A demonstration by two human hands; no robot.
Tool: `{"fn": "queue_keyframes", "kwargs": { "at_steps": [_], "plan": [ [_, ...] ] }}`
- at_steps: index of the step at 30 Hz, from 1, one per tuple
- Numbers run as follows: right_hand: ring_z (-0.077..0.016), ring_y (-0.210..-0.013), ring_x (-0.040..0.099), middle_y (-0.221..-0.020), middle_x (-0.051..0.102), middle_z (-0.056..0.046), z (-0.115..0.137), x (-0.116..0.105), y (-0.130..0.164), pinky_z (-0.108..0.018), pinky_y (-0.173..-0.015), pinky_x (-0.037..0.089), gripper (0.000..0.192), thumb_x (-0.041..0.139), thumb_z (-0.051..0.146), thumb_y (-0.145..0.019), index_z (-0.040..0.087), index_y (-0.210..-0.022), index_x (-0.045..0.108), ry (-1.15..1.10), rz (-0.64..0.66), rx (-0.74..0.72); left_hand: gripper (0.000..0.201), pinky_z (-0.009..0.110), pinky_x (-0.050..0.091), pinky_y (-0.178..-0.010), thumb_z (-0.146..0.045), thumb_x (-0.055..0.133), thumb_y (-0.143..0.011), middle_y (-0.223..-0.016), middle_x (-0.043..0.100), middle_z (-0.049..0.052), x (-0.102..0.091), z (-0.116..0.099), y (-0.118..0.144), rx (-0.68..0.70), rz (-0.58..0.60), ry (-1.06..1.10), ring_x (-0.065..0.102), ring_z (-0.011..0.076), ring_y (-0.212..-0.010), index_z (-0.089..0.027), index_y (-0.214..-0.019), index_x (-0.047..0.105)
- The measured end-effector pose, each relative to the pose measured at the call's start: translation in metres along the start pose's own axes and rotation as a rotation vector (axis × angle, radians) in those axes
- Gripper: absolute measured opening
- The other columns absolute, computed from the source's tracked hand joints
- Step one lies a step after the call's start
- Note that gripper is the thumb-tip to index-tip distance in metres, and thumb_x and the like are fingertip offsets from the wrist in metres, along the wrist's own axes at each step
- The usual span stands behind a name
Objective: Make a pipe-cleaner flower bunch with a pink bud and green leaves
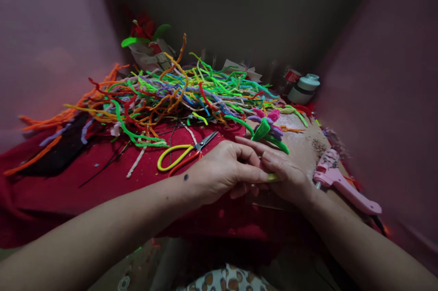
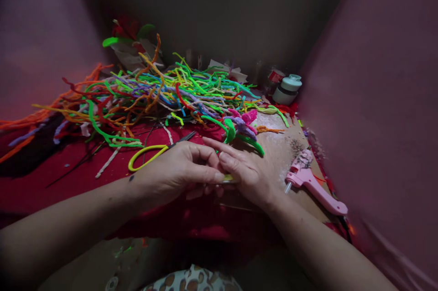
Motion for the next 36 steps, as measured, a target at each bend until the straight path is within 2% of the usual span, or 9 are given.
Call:
{"fn": "queue_keyframes", "kwargs": {
  "at_steps": [4,7,11,18,22,24,27,30,36],
  "plan": [
    [-0.0183,-0.053,0.06,-0.07,0.067,-0.007,0.002,0.005,0.0,-0.027,-0.044,0.044,0.058,0.044,0.046,-0.082,0.019,-0.133,0.041,-0.172,0.033,0.007,0.011,0.02,0.033,-0.043,-0.021,0.06,-0.073,-0.058,0.062,0.003,0.0,-0.004,-0.001,0.008,0.122,-0.045,0.049,0.0081,-0.046,-0.011,-0.07,0.063],
    [-0.0172,-0.048,0.059,-0.067,0.068,-0.007,0.002,0.01,0.0,-0.025,-0.042,0.041,0.06,0.037,0.048,-0.084,0.018,-0.136,0.035,-0.253,0.083,0.054,0.013,0.02,0.032,-0.044,-0.019,0.063,-0.07,-0.063,0.064,0.005,-0.007,-0.002,-0.002,0.005,0.149,-0.099,0.053,0.0103,-0.053,-0.01,-0.078,0.066],
    [-0.0167,-0.047,0.059,-0.065,0.068,-0.006,0.001,0.007,0.001,-0.025,-0.043,0.041,0.059,0.037,0.048,-0.084,0.019,-0.135,0.037,-0.25,0.061,0.073,0.011,0.02,0.03,-0.045,-0.02,0.062,-0.071,-0.065,0.066,0.007,-0.008,-0.001,-0.004,0.045,0.127,-0.076,0.055,0.0115,-0.055,-0.01,-0.07,0.065],
    [-0.0178,-0.051,0.059,-0.059,0.066,-0.004,-0.003,0.001,0.001,-0.027,-0.046,0.045,0.054,0.04,0.04,-0.086,0.017,-0.134,0.04,-0.118,0.019,0.009,0.005,0.02,0.029,-0.043,-0.014,0.061,-0.068,-0.06,0.062,0.003,-0.001,0.0,-0.003,0.035,0.085,-0.028,0.05,0.0079,-0.048,-0.011,-0.064,0.06],
    [-0.0196,-0.065,0.063,-0.078,0.067,-0.007,0.0,-0.002,0.0,-0.031,-0.056,0.05,0.048,0.049,0.037,-0.082,0.019,-0.126,0.051,-0.056,-0.041,-0.006,0.015,0.019,0.028,-0.041,-0.014,0.062,-0.067,-0.054,0.059,0.001,0.0,0.002,-0.002,-0.018,0.022,-0.044,0.047,0.007,-0.045,-0.012,-0.056,0.054],
    [-0.0195,-0.064,0.064,-0.082,0.067,-0.007,0.001,-0.001,-0.001,-0.03,-0.054,0.051,0.048,0.048,0.037,-0.081,0.019,-0.125,0.052,-0.118,-0.05,0.008,0.017,0.018,0.028,-0.039,-0.019,0.062,-0.07,-0.052,0.058,0.0,0.0,-0.002,-0.002,-0.012,0.022,-0.062,0.046,0.0067,-0.042,-0.012,-0.057,0.054],
    [-0.0197,-0.056,0.063,-0.075,0.066,-0.006,0.002,0.007,-0.001,-0.029,-0.044,0.05,0.052,0.043,0.04,-0.082,0.02,-0.13,0.045,-0.274,0.012,0.052,0.013,0.018,0.033,-0.042,-0.022,0.061,-0.073,-0.051,0.06,0.002,0.002,-0.009,-0.003,0.013,0.08,-0.079,0.051,0.0082,-0.045,-0.011,-0.066,0.061],
    [-0.0212,-0.057,0.065,-0.073,0.067,-0.006,0.003,0.014,0.0,-0.031,-0.044,0.051,0.056,0.041,0.042,-0.081,0.022,-0.133,0.039,-0.373,0.083,0.092,0.008,0.02,0.04,-0.05,-0.014,0.063,-0.069,-0.053,0.062,0.003,0.001,-0.011,-0.004,0.025,0.12,-0.026,0.057,0.0112,-0.051,-0.01,-0.075,0.066],
    [-0.0243,-0.06,0.067,-0.065,0.068,-0.005,-0.003,0.014,0.001,-0.032,-0.043,0.051,0.063,0.037,0.05,-0.081,0.022,-0.137,0.03,-0.377,0.114,0.135,0.009,0.025,0.044,-0.057,-0.013,0.061,-0.07,-0.054,0.06,0.001,0.005,-0.008,-0.003,0.053,0.17,0.031,0.06,0.0138,-0.055,-0.011,-0.076,0.067]
  ]
}}
Point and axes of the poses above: each hand's wrist, its own y-axis away from the middle knuckle, its own x-axis out of the palm, z = x × y, the point moved 9 cm from there along -y, towards the middle knuckle
